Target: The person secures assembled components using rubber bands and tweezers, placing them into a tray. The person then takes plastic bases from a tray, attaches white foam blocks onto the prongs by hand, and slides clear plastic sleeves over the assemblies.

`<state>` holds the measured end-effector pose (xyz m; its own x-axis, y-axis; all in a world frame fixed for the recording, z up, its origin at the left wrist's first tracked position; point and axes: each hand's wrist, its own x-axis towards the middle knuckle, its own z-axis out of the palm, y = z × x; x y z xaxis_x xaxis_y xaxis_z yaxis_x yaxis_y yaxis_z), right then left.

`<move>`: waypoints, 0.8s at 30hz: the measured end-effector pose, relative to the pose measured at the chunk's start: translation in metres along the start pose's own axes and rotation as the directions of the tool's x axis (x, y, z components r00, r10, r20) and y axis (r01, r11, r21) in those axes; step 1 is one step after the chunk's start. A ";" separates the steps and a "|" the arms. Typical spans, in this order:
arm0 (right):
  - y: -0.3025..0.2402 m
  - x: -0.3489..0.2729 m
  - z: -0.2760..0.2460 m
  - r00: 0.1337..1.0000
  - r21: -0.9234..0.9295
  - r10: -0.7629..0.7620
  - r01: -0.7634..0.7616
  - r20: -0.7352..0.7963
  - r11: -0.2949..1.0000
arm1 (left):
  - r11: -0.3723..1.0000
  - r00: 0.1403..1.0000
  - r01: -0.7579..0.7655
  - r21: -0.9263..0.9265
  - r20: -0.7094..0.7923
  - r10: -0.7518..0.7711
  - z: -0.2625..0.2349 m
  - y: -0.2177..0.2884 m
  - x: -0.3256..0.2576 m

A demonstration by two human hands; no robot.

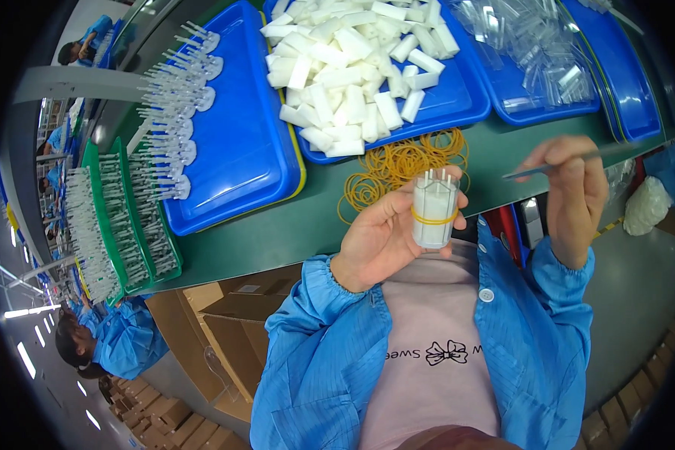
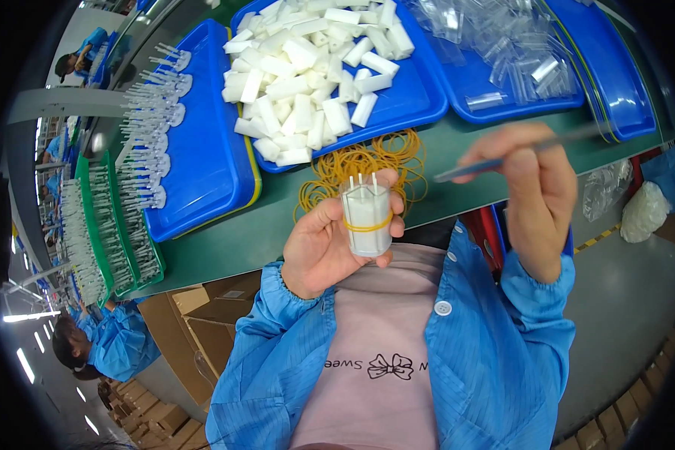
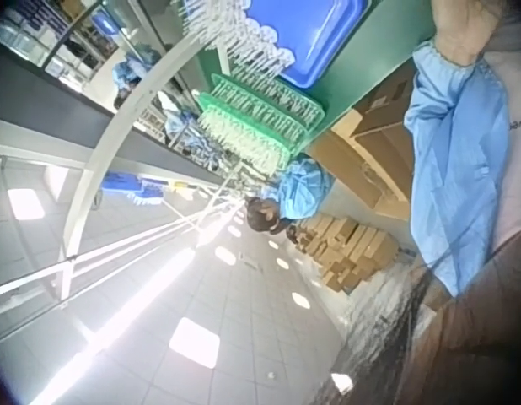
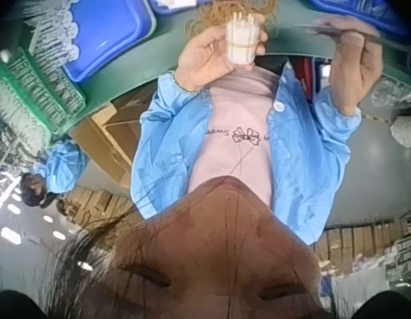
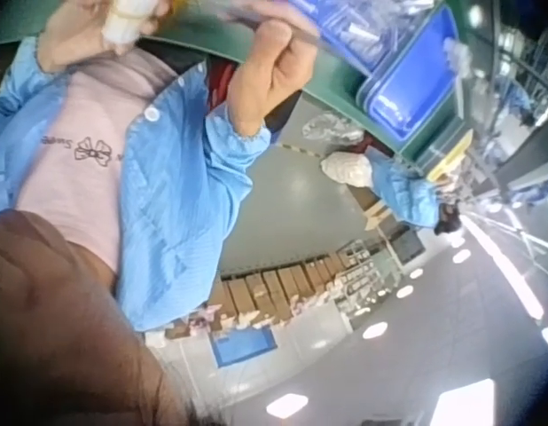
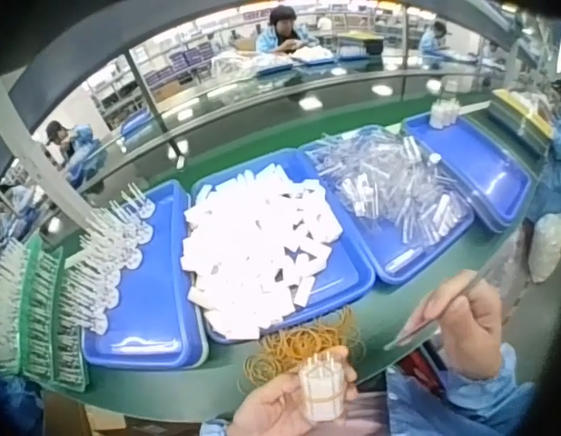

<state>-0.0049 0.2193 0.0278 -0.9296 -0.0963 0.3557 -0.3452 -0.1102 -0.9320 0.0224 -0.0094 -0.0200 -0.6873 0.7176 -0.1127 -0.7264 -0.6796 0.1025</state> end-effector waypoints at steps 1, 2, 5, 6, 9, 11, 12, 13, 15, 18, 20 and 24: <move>0.001 0.007 0.005 1.000 -0.010 0.003 -0.003 -0.009 1.000 | 1.000 1.000 0.012 -0.005 0.004 -0.012 0.001 -0.002 0.001; 0.003 0.014 0.010 0.998 0.068 0.026 -0.030 0.060 0.997 | 0.998 0.998 0.047 0.038 -0.037 -0.045 0.003 -0.004 0.002; 0.007 0.028 0.021 0.979 0.163 0.079 -0.110 0.188 0.980 | 0.986 0.990 0.096 0.140 -0.120 -0.079 0.011 -0.007 0.004; 0.008 0.029 0.023 0.963 0.188 0.101 -0.151 0.250 0.971 | 0.972 0.985 0.105 0.209 -0.159 -0.072 0.014 -0.008 0.005; 0.010 0.028 0.024 0.956 0.095 0.085 -0.116 0.282 0.989 | 0.972 0.986 0.073 0.225 -0.162 -0.036 0.015 -0.011 0.004; 0.012 0.026 0.023 0.955 0.118 0.123 -0.160 0.271 0.980 | 0.984 0.991 0.060 0.168 -0.128 -0.039 0.013 -0.011 0.005; 0.012 0.025 0.022 0.955 0.105 0.132 -0.165 0.267 0.981 | 0.993 0.995 0.049 0.109 -0.094 -0.039 0.012 -0.012 0.004; 0.013 0.024 0.022 0.955 0.093 0.141 -0.170 0.262 0.981 | 0.993 0.995 0.050 0.107 -0.095 -0.040 0.011 -0.013 0.004; 0.013 0.024 0.022 0.956 0.077 0.134 -0.158 0.260 0.984 | 0.974 0.998 0.012 0.228 -0.064 0.003 0.009 -0.015 0.003; 0.015 0.024 0.022 0.960 0.042 0.117 -0.131 0.254 0.990 | 0.927 0.987 0.048 0.371 -0.161 0.013 0.014 -0.015 0.003; 0.016 0.024 0.022 0.962 0.023 0.108 -0.117 0.251 0.993 | 0.915 0.985 0.042 0.402 -0.168 0.029 0.016 -0.014 0.002; 0.013 0.023 0.023 0.929 0.061 0.214 -0.243 0.302 0.968 | 0.918 0.993 0.018 0.395 -0.118 0.032 0.010 -0.015 0.001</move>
<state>-0.0273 0.1932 0.0254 -0.8985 -0.4117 0.1522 -0.1009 -0.1438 -0.9845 0.0324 0.0033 -0.0122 -0.7048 0.6728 -0.2250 -0.6804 -0.5512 0.4829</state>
